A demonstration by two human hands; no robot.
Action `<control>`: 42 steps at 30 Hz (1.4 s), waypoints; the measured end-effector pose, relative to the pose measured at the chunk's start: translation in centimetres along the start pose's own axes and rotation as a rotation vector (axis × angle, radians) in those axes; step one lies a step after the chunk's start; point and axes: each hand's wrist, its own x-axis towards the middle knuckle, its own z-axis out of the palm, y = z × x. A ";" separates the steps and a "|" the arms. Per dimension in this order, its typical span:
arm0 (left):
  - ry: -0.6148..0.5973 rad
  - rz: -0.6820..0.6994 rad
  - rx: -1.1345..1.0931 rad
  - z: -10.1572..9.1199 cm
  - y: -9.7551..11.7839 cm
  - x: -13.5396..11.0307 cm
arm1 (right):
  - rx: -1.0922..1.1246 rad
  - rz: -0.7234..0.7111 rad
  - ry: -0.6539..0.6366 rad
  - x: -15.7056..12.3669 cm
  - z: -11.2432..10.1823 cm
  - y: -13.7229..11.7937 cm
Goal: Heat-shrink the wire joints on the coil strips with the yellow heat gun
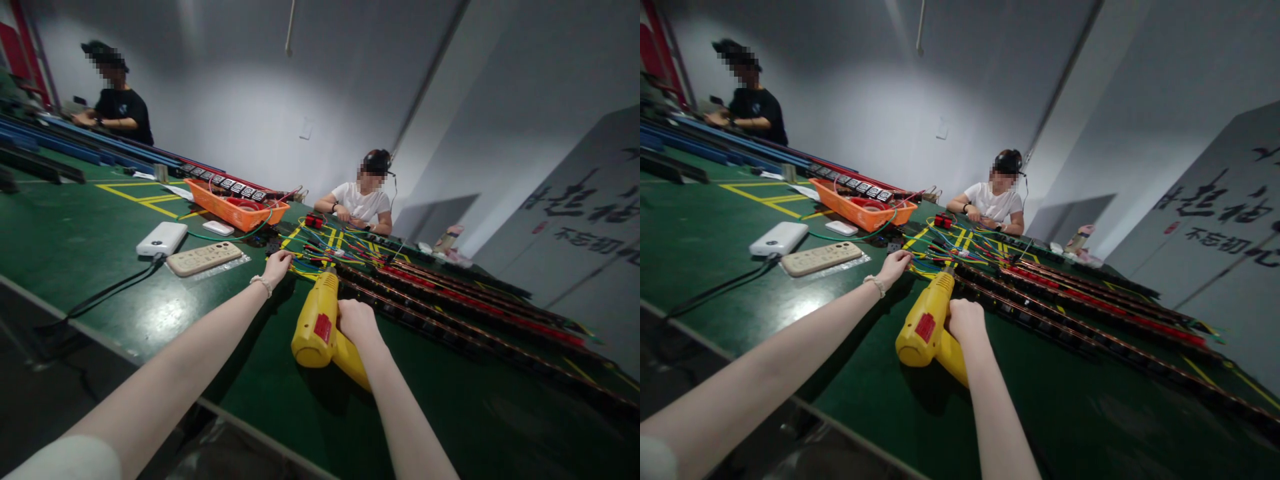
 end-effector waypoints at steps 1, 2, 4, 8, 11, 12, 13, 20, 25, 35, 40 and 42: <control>0.000 0.003 0.001 0.0 0.1 0.0 | 0.003 -0.005 0.002 0.2 0.1 -0.2; 0.000 0.007 0.004 0.0 0.2 -0.1 | 0.006 -0.008 0.003 0.4 0.2 -0.4; 0.001 0.017 0.014 0.0 0.3 -0.2 | 0.010 -0.012 0.003 0.8 0.2 -0.8; -0.002 0.007 0.019 -0.1 0.4 -0.2 | 0.024 -0.026 -0.023 1.7 0.2 -1.6; -0.004 -0.008 0.020 -0.1 0.4 -0.2 | 0.023 -0.043 -0.033 2.5 0.1 -2.6; -0.004 -0.008 0.020 -0.1 0.4 -0.2 | 0.021 -0.055 -0.027 2.8 0.1 -2.9; -0.005 -0.008 0.019 -0.1 0.3 -0.1 | 0.019 -0.069 -0.020 3.1 0.1 -3.3; -0.005 0.003 0.040 -0.6 0.1 0.2 | 0.029 -0.135 0.014 4.5 -0.1 -5.5; -0.016 -0.008 0.032 -0.9 0.2 0.2 | 0.046 -0.146 0.012 4.6 0.1 -5.8; -0.035 -0.016 0.024 -0.6 0.0 0.3 | 0.065 -0.171 0.014 4.0 0.4 -5.1; -0.057 -0.023 -0.018 -0.3 -0.8 0.3 | 0.069 -0.125 -0.022 3.2 0.6 -3.9; -0.051 -0.021 -0.039 -0.2 -1.0 0.4 | 0.069 -0.098 -0.034 2.6 0.5 -3.2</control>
